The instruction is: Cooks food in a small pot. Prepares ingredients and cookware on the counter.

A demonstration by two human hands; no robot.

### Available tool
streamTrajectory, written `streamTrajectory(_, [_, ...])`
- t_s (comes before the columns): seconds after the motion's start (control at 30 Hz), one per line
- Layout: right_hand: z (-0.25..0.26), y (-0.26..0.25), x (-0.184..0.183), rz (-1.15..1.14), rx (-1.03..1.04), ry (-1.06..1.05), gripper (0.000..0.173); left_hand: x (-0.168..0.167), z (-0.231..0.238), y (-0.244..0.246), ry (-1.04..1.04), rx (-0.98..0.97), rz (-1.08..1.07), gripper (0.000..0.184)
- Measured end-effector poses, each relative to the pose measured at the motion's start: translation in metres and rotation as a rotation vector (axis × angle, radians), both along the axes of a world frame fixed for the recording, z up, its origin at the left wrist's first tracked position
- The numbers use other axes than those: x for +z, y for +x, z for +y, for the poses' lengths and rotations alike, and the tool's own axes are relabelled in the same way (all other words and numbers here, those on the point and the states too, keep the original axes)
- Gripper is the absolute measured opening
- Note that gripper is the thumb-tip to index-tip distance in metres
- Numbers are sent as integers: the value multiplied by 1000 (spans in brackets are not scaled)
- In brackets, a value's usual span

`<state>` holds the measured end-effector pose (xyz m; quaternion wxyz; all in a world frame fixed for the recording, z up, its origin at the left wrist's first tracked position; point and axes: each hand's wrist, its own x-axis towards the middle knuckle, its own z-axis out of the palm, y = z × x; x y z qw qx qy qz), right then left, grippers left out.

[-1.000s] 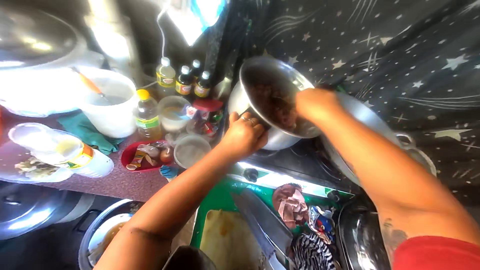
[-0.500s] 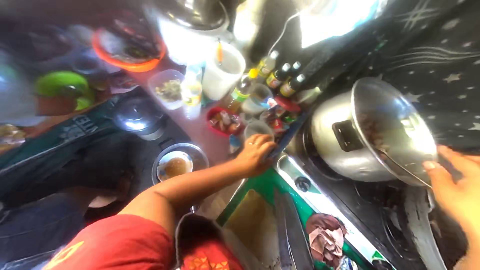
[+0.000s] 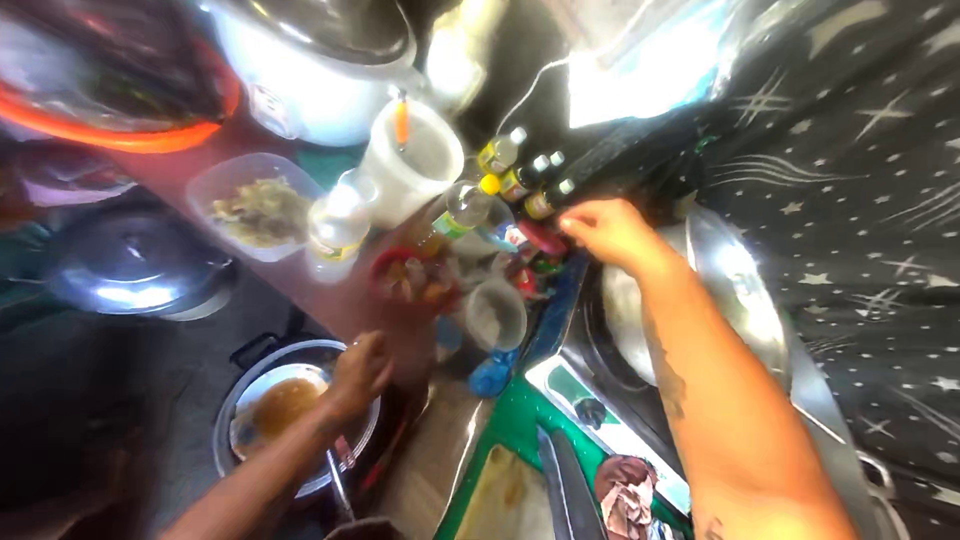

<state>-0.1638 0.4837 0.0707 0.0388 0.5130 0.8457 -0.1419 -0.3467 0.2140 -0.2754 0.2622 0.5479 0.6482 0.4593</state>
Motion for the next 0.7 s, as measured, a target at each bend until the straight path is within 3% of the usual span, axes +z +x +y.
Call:
streamTrajectory(0.2, [143,-48,-70,65,-456,-9,39,-42,31,-21,-15,89,62,41])
streamTrajectory(0.37, [207,-75,-117,79,-593,51,51,-65,39,-12,215,246,205,39])
streamTrajectory(0.43, [220,-76,-136,26,-598,43,61,-67,38,-10,246,263,232,40])
streamTrajectory(0.53, [225,-73,-155,106,-600,85,61,-68,36,-11,281,254,253,39])
streamTrajectory(0.7, [199,-69,-122,113,-563,224,52,-62,34,-12,271,235,264,40])
